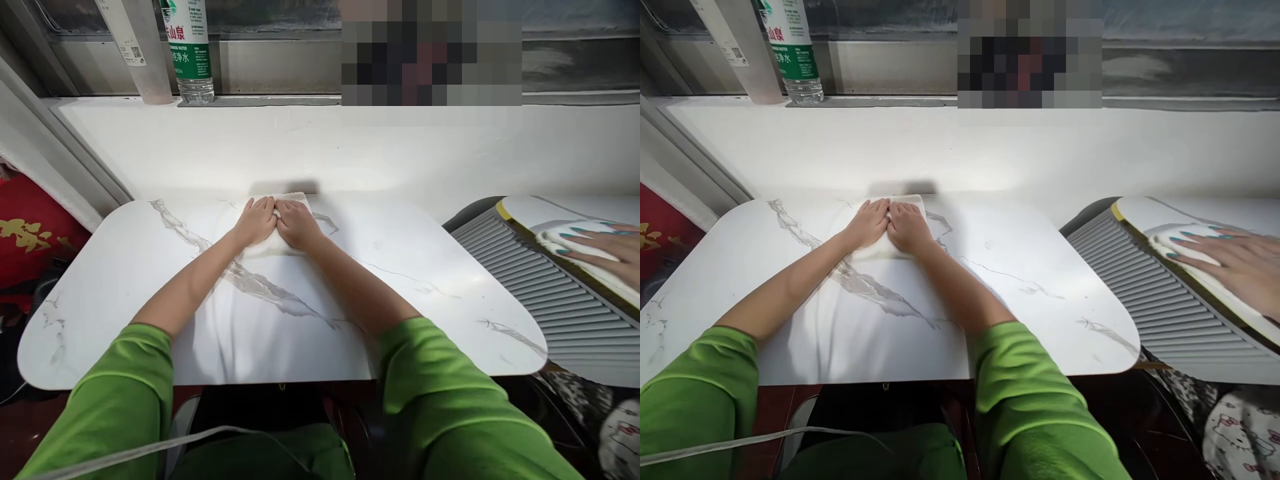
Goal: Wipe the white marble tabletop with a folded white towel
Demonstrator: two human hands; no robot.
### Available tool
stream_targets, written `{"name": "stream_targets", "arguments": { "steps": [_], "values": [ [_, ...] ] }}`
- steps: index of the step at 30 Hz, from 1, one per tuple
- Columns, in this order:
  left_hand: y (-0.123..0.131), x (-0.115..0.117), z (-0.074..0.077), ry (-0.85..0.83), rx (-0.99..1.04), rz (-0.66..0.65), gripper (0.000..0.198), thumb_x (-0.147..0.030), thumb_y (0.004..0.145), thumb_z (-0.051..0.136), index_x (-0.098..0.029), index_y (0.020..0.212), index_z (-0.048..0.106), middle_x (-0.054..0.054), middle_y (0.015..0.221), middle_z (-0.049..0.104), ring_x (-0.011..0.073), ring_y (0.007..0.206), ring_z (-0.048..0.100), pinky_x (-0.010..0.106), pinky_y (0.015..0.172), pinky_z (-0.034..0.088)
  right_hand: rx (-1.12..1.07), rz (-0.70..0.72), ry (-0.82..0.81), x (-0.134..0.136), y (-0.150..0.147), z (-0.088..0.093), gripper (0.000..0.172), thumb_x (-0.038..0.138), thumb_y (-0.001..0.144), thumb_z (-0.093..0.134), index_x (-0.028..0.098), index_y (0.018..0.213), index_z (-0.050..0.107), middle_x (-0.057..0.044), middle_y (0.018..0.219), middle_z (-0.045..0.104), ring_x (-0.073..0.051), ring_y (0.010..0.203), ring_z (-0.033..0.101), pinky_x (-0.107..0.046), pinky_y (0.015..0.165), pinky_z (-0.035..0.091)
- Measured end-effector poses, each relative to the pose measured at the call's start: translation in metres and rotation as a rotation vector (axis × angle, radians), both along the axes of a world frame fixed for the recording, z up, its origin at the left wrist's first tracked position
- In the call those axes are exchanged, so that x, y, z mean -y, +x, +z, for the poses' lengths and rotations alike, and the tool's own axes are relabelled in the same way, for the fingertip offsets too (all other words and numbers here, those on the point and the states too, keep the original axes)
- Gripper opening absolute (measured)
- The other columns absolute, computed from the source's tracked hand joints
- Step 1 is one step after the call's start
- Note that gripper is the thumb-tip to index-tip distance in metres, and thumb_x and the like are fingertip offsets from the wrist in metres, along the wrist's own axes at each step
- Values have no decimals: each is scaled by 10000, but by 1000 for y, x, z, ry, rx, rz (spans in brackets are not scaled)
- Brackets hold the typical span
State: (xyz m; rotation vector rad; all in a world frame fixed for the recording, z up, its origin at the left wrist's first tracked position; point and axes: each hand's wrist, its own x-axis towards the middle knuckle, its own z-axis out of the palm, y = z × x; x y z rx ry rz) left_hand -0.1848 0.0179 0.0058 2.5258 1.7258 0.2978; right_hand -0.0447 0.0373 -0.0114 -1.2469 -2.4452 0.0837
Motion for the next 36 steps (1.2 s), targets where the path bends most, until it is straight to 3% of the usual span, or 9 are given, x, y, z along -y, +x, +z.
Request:
{"name": "stream_targets", "arguments": {
  "steps": [2,5,11,18,23,26,29,36],
  "values": [
    [0,-12,0,8,15,32,534,-181,965,269,3,1460,349,191,1548,393,238,1455,335,452,1221,178,8,-10,-5,-12,-2,0,419,127,865,355,51,1216,571,-199,1223,649,-308,1185,543,-437,1072,366],
    [2,-13,-1,35,28,48,518,-173,964,265,-9,1443,377,180,1545,402,236,1453,336,453,1219,179,5,2,-9,-14,-1,1,437,123,879,349,48,1259,550,-189,1269,631,-293,1222,525,-423,1094,342],
    [21,35,-4,41,14,72,505,-190,987,260,-27,1448,384,172,1563,377,251,1473,304,468,1225,168,-2,67,14,25,26,-2,463,154,894,346,48,1307,527,-196,1353,593,-304,1242,525,-468,1085,358],
    [89,120,-2,-50,18,11,563,-231,986,272,4,1495,323,181,1596,302,277,1501,239,504,1240,140,-50,128,74,116,105,-6,462,227,934,354,81,1332,538,-181,1383,587,-289,1318,503,-500,1098,398],
    [156,148,-4,-95,57,-144,593,-302,997,292,21,1493,318,205,1591,298,313,1502,225,548,1236,131,-113,-6,59,159,180,-12,424,236,920,392,171,1291,587,-136,1360,614,-287,1298,539,-522,1076,449],
    [191,148,-5,-68,86,-211,569,-298,993,314,28,1456,371,219,1574,329,332,1489,254,561,1225,161,-167,-138,17,165,217,-15,401,210,909,370,244,1215,627,-76,1331,640,-267,1275,563,-528,1075,460],
    [213,137,-7,-34,110,-248,544,-281,977,354,23,1425,409,219,1561,359,334,1471,291,554,1223,173,-171,-207,37,157,237,-15,379,211,888,383,228,1157,649,-91,1309,650,-274,1247,583,-532,1073,463],
    [227,77,-7,-73,87,-221,536,-266,988,294,-1,1445,386,198,1579,335,299,1488,258,515,1238,139,-137,-213,54,95,242,-13,410,183,858,376,199,1153,660,-106,1270,669,-281,1215,600,-523,1058,466]
  ]
}}
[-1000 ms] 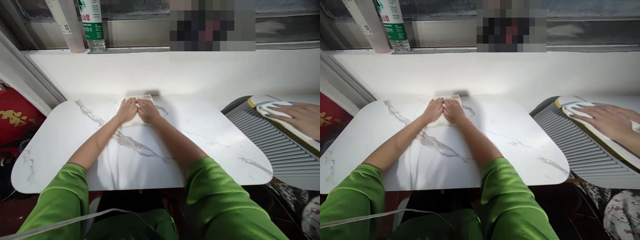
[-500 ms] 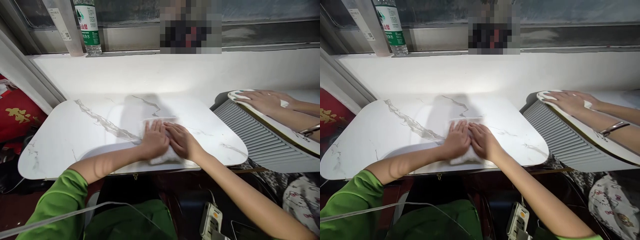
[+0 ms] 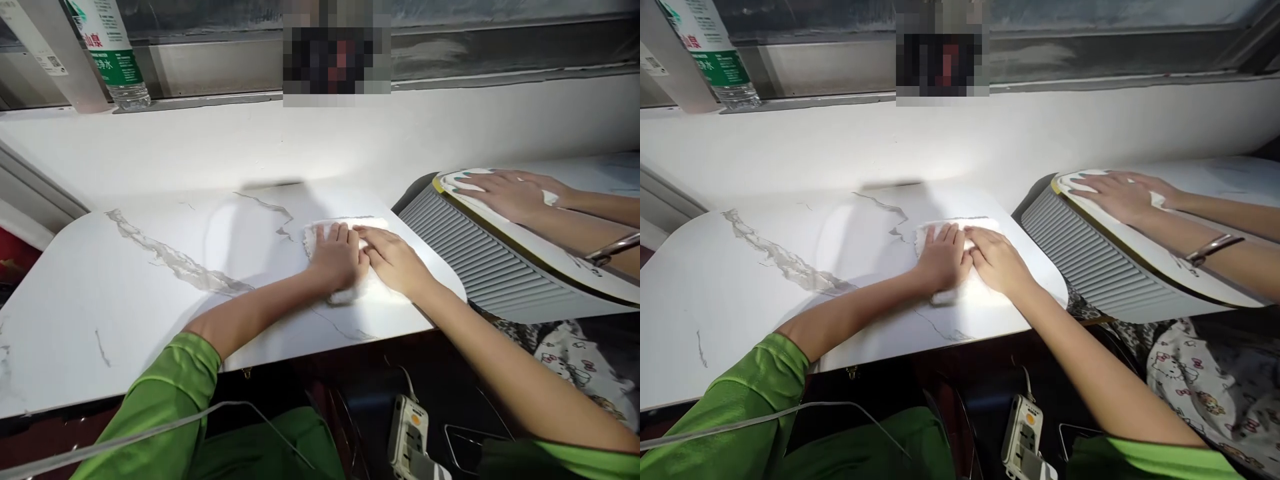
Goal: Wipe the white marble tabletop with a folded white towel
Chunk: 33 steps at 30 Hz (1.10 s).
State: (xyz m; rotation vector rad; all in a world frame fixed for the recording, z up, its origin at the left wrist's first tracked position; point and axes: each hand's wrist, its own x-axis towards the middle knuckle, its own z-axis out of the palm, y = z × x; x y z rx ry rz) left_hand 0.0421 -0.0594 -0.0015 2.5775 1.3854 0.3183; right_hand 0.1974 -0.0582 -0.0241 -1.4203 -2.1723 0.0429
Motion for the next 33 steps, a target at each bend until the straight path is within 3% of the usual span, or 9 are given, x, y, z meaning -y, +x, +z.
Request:
{"name": "stream_targets", "arguments": {
  "steps": [10,13,16,20,23,28,33],
  "values": [
    [0,-127,1,-64,-39,85,576,-263,989,229,-52,1523,278,135,1621,267,228,1518,186,468,1250,82,77,-22,-11,-131,-10,1,438,175,840,361,150,1190,624,-151,1193,685,-311,1121,609,-470,962,481],
    [-3,-149,0,-57,-45,119,578,-248,990,210,-50,1530,267,122,1625,260,212,1520,177,457,1251,80,85,-50,-15,-156,-16,1,421,187,852,371,171,1195,615,-147,1172,688,-317,1102,605,-471,931,480],
    [-6,-154,0,-51,-57,124,575,-254,996,202,-58,1532,275,112,1629,248,207,1520,175,454,1250,86,78,-45,-2,-162,-19,-1,407,191,867,373,188,1200,608,-128,1184,688,-310,1113,602,-470,953,465],
    [-14,-139,1,-60,-71,108,583,-264,1003,200,-46,1541,254,112,1635,227,213,1523,164,465,1251,77,109,-21,28,-145,-24,-3,404,192,885,347,182,1198,604,-128,1169,690,-299,1112,608,-462,981,452],
    [-27,-114,1,-60,-74,88,583,-265,1009,202,-41,1546,242,113,1638,214,218,1525,157,470,1252,76,164,8,37,-120,-32,-4,431,207,891,330,130,1232,583,-160,1182,678,-308,1124,611,-469,981,461],
    [-56,-46,3,-53,-69,64,582,-271,1013,211,-23,1537,255,140,1631,227,242,1524,164,488,1250,87,228,85,74,-54,-54,-6,489,233,924,303,58,1317,535,-191,1335,613,-322,1296,525,-506,1068,422],
    [-87,32,6,-23,-69,13,569,-263,1002,266,-17,1513,312,156,1611,278,265,1513,204,506,1247,89,215,44,111,31,-83,-6,469,216,934,328,55,1311,554,-198,1371,594,-332,1315,519,-526,1082,428]
  ]
}}
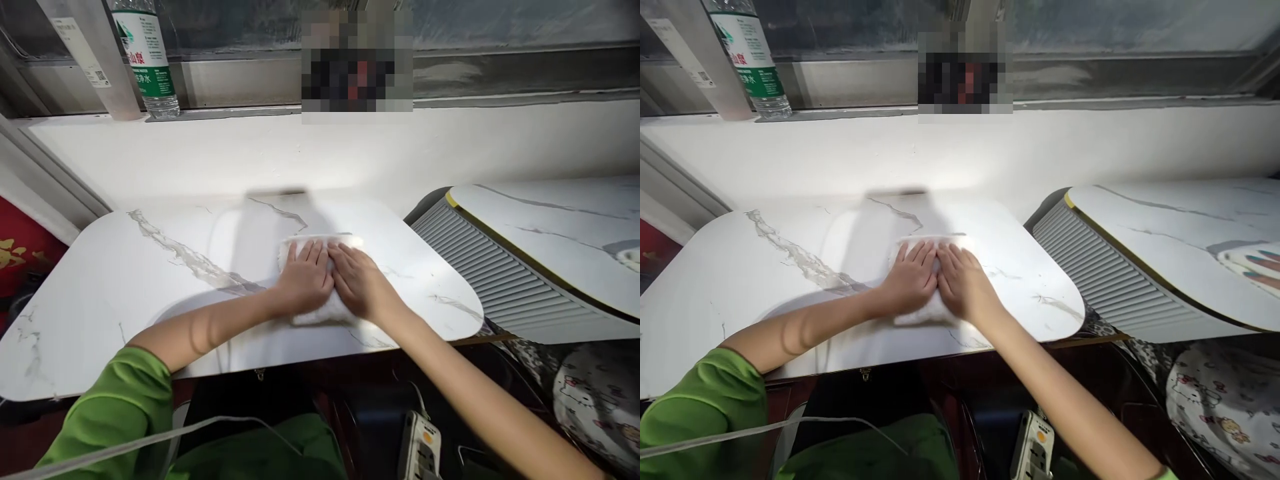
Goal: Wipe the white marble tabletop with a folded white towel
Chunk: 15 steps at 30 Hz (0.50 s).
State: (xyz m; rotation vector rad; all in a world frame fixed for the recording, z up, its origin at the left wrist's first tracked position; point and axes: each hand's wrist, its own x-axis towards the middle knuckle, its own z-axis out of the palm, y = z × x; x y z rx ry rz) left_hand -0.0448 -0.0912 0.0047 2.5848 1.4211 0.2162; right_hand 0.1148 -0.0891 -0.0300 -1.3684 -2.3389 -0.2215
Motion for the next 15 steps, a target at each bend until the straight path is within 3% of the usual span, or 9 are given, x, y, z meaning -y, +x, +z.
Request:
{"name": "stream_targets", "arguments": {
  "steps": [4,7,11,15],
  "values": [
    [-14,36,-4,26,21,12,578,-271,993,294,-16,1511,317,158,1608,283,275,1511,208,517,1247,86,-39,30,23,39,-17,4,445,193,931,342,72,1301,559,-178,1371,601,-316,1317,522,-520,1087,434],
    [-16,37,-5,20,32,46,581,-267,984,301,-16,1508,321,166,1600,299,280,1509,215,530,1243,100,-71,64,-8,35,-21,8,434,173,908,360,93,1282,567,-166,1345,622,-301,1299,539,-511,1087,442],
    [-14,9,-3,-5,35,96,583,-253,983,284,-20,1517,302,160,1601,299,274,1508,218,534,1241,93,-104,68,-58,-4,-22,10,433,173,876,380,80,1243,590,-179,1322,633,-316,1264,559,-500,1073,454],
    [-17,-46,1,-27,30,118,577,-238,991,257,-21,1525,278,150,1611,279,255,1508,217,512,1241,91,-126,43,-83,-63,-30,9,446,165,850,376,61,1221,602,-188,1265,662,-321,1214,587,-471,1060,451]
  ]
}}
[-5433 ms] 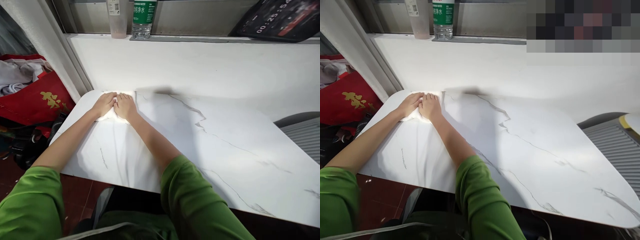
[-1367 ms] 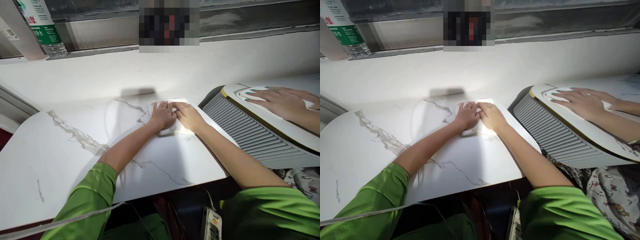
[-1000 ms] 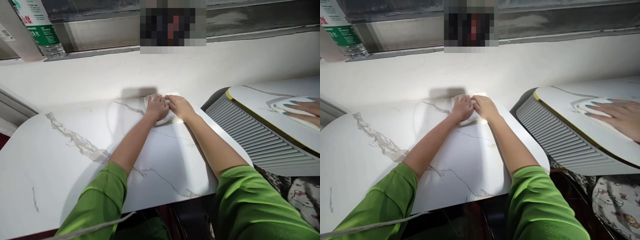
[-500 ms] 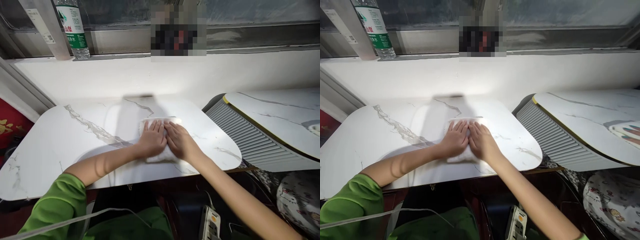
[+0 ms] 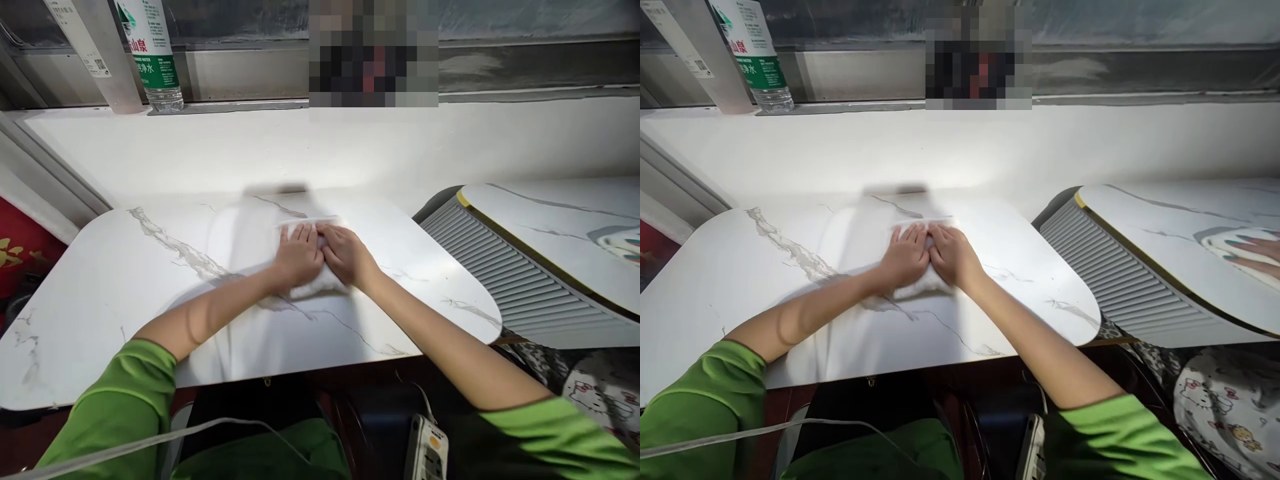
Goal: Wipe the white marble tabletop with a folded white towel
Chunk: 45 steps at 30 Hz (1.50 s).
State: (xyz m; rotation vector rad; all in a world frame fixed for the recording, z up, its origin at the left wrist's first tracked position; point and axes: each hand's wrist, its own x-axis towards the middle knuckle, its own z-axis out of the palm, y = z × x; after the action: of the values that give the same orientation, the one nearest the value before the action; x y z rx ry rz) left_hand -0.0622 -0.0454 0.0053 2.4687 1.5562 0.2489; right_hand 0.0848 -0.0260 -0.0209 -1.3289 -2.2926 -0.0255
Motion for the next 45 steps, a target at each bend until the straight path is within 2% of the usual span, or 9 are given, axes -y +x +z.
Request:
{"name": "stream_targets", "arguments": {
  "steps": [7,10,14,20,29,33,37,41,45],
  "values": [
    [-16,-95,-3,42,25,11,550,-260,992,277,-57,1500,333,128,1585,353,215,1481,280,427,1242,104,-19,-84,-40,-89,-23,0,422,139,835,372,94,1176,615,-176,1176,696,-303,1121,627,-430,1012,455],
    [-18,-111,-6,59,33,42,547,-263,994,266,-67,1500,337,122,1584,357,218,1480,280,432,1239,116,-34,-107,-37,-106,-26,-1,399,135,830,383,132,1147,626,-153,1157,707,-293,1093,632,-420,998,454],
    [-17,-109,-6,39,11,54,551,-256,1003,246,-62,1513,318,122,1605,312,220,1498,240,445,1242,96,-32,-81,-16,-105,-24,-2,405,147,843,374,129,1160,625,-150,1164,707,-296,1107,625,-428,1004,448],
    [-25,-67,-2,33,-20,35,550,-258,999,247,-69,1510,323,127,1612,291,225,1504,234,469,1240,103,35,-63,-13,-59,-29,0,452,161,879,345,61,1248,587,-182,1290,649,-304,1229,571,-441,1065,411],
    [-68,79,-5,79,-24,-66,559,-266,989,271,-40,1495,342,159,1591,326,266,1506,227,515,1241,110,98,-7,59,96,-59,-1,496,198,944,296,13,1323,556,-191,1394,581,-301,1336,497,-473,1134,360],
    [-80,107,0,51,-35,-43,574,-274,985,273,-40,1507,319,159,1603,297,268,1516,194,525,1242,98,82,79,47,118,-69,2,490,200,933,328,21,1328,556,-176,1414,568,-289,1353,479,-464,1150,346],
    [-83,76,5,-56,-64,32,582,-243,980,255,-29,1520,291,161,1612,272,265,1518,186,535,1240,95,26,72,-16,83,-81,4,488,169,911,319,59,1320,560,-157,1391,591,-275,1330,500,-455,1134,360],
    [-89,10,2,18,-48,149,551,-232,994,232,-78,1516,318,131,1614,283,249,1515,201,520,1237,115,-26,21,-59,14,-98,3,468,162,899,312,79,1279,572,-164,1333,628,-290,1276,533,-447,1094,380],
    [-102,-54,-3,91,-52,112,521,-233,994,260,-107,1488,368,129,1597,328,253,1492,266,518,1225,146,-34,0,-44,-51,-115,4,408,149,879,332,105,1188,596,-176,1253,665,-301,1203,565,-447,1054,394]
  ]
}}
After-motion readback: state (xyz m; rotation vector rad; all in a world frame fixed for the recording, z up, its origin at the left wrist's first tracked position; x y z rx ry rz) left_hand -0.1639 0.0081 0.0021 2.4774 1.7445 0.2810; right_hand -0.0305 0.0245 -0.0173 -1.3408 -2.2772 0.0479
